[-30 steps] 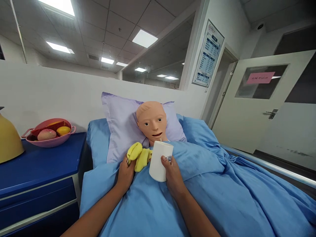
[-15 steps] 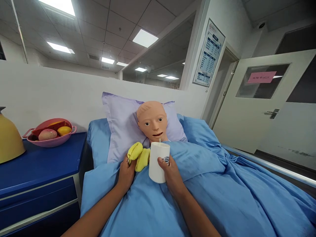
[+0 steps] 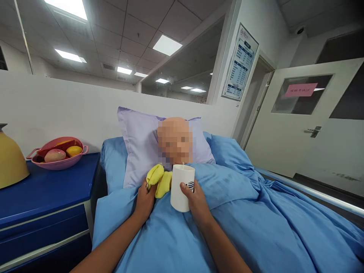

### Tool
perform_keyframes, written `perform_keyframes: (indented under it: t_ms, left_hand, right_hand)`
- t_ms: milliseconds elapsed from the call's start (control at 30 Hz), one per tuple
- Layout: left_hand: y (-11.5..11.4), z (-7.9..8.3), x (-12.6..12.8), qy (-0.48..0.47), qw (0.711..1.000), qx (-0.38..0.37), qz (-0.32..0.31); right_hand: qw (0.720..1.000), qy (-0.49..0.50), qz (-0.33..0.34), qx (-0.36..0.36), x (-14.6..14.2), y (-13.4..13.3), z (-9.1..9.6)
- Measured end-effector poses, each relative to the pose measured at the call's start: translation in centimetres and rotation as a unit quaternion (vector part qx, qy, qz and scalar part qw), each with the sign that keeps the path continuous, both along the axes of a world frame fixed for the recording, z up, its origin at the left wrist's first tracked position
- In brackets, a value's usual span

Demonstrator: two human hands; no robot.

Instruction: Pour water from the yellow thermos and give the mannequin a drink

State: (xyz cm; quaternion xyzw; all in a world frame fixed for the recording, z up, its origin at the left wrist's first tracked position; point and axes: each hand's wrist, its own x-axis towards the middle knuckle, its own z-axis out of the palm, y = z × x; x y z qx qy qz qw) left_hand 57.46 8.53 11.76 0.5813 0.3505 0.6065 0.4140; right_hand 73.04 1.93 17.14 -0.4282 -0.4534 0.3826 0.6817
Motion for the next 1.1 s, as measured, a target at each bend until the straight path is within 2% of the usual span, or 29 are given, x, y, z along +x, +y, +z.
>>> perform_keyframes:
  t_ms: [267,400,500,567,633,700,767,833,900,1000,1100]
  left_hand:
    - [-0.1,1.0,0.5,0.015,1.0,-0.014,0.016]
    - [-0.1,2.0,0.8,0.059,0.997,0.047,-0.019]
    - [-0.1,3.9,0.8,0.08,0.993,0.079,-0.04]
    - [-0.2,5.7,0.9,0.07,0.992,0.107,-0.011]
    - [-0.1,7.8,1.3,0.064,0.979,0.192,0.033]
    - [0.3,9.7,2.2,0.093,0.938,0.33,0.053]
    - [1.1,11.2,3.6,0.167,0.869,0.464,0.047]
    - [2.1,11.9,5.3,0.26,0.796,0.545,0.044]
    - [3.1,12.0,6.8,0.331,0.743,0.578,0.065]
    - [4.3,11.4,8.3,0.384,0.699,0.594,0.108]
    - [4.5,10.5,8.8,0.398,0.693,0.587,0.132]
  right_hand:
    - [0.997,0.028,-0.066,0.027,0.0,0.2,-0.6]
    - [0.996,0.031,-0.074,0.039,0.1,0.3,-1.0]
    - [0.994,0.035,-0.093,0.038,0.2,0.4,-1.3]
    - [0.993,0.037,-0.111,0.035,0.3,0.5,-1.4]
    - [0.991,0.048,-0.121,0.03,0.5,0.6,-1.7]
    - [0.99,0.062,-0.125,0.025,0.7,0.7,-1.9]
    - [0.989,0.075,-0.124,0.025,1.0,0.8,-2.1]
    - [0.988,0.091,-0.118,0.027,1.2,0.9,-2.2]
    - [0.987,0.117,-0.108,0.03,1.3,1.0,-1.9]
    - [0.98,0.161,-0.106,0.043,1.1,1.0,-1.3]
    - [0.98,0.148,-0.119,0.068,0.9,1.0,-1.0]
